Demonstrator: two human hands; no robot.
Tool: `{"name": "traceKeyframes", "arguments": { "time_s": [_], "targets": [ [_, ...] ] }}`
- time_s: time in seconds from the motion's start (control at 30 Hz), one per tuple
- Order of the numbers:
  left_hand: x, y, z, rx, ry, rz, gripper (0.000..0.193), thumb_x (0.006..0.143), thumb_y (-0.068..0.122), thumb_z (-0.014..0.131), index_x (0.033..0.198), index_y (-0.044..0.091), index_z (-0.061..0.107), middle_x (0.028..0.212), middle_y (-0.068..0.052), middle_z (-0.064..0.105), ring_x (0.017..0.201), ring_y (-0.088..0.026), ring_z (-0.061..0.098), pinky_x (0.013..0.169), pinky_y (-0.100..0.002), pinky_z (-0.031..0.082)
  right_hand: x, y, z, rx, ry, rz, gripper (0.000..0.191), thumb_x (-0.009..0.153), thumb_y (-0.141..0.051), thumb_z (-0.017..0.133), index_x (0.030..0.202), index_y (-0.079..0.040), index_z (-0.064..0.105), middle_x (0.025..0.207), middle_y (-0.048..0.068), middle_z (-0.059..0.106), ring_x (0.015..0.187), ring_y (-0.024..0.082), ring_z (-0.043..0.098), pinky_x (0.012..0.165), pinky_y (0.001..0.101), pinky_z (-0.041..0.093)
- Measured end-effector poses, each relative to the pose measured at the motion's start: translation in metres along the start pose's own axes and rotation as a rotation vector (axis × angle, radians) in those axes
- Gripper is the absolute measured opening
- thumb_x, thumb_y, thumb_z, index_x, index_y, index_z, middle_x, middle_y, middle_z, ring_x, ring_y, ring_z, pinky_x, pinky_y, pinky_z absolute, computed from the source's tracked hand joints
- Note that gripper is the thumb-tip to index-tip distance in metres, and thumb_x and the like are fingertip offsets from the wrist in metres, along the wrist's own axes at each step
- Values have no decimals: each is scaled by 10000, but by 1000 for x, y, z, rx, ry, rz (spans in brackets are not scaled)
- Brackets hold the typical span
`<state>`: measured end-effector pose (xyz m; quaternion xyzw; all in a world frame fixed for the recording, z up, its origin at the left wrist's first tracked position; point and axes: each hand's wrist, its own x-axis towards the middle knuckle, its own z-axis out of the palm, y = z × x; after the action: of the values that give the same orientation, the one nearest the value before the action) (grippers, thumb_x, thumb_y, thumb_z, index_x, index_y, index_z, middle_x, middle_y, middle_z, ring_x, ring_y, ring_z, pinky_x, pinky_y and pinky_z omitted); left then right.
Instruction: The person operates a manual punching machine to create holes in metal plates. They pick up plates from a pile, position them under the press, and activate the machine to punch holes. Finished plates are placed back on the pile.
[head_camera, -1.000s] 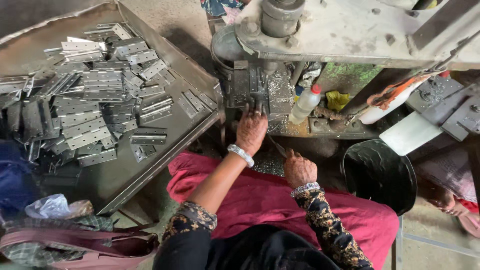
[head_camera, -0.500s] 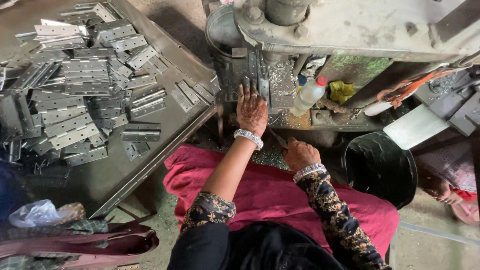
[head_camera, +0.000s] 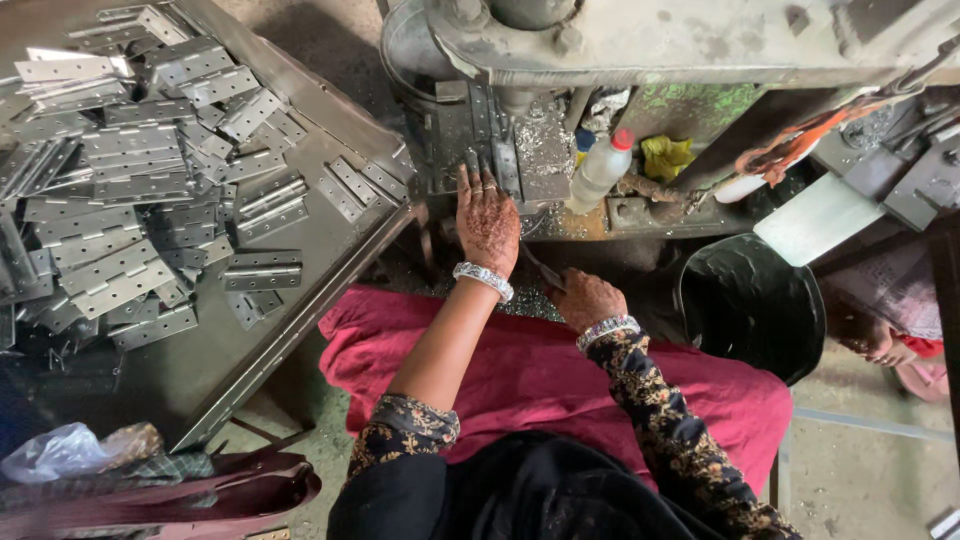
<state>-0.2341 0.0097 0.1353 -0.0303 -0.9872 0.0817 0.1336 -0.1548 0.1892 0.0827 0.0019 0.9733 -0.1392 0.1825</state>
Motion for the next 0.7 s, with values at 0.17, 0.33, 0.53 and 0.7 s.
{"name": "traceKeyframes", "arguments": {
  "time_s": [0.17,0.33,0.53,0.7],
  "targets": [
    [-3,-10,9,-160,156,-15,488,1027,297,473,1372,-11,627,1531,-156,510,1471,-342,382,1268,-508,117,-16,2,27,88,137,-63,431,944,-483,622,1100,-85,674,976,214,741,912,409,715,783,531,568],
    [16,-11,13,-244,105,-44,454,968,316,503,1320,65,639,1559,-136,466,1472,-364,349,1246,-515,102,10,5,10,-61,39,-75,443,984,-484,616,1076,-51,630,936,203,741,892,378,743,768,497,593],
    [19,-13,15,-153,110,-25,451,973,282,510,1320,43,671,1559,-104,464,1498,-344,311,1247,-533,57,-10,5,29,95,78,-92,418,963,-461,651,1084,-61,640,937,207,738,863,393,733,759,509,594],
    [32,-22,14,-167,15,-5,406,1015,232,465,1315,60,677,1583,-67,469,1533,-330,288,1277,-543,31,3,5,15,29,40,-58,413,961,-470,634,1127,-93,640,941,205,749,891,400,734,764,512,587]
  ]
}}
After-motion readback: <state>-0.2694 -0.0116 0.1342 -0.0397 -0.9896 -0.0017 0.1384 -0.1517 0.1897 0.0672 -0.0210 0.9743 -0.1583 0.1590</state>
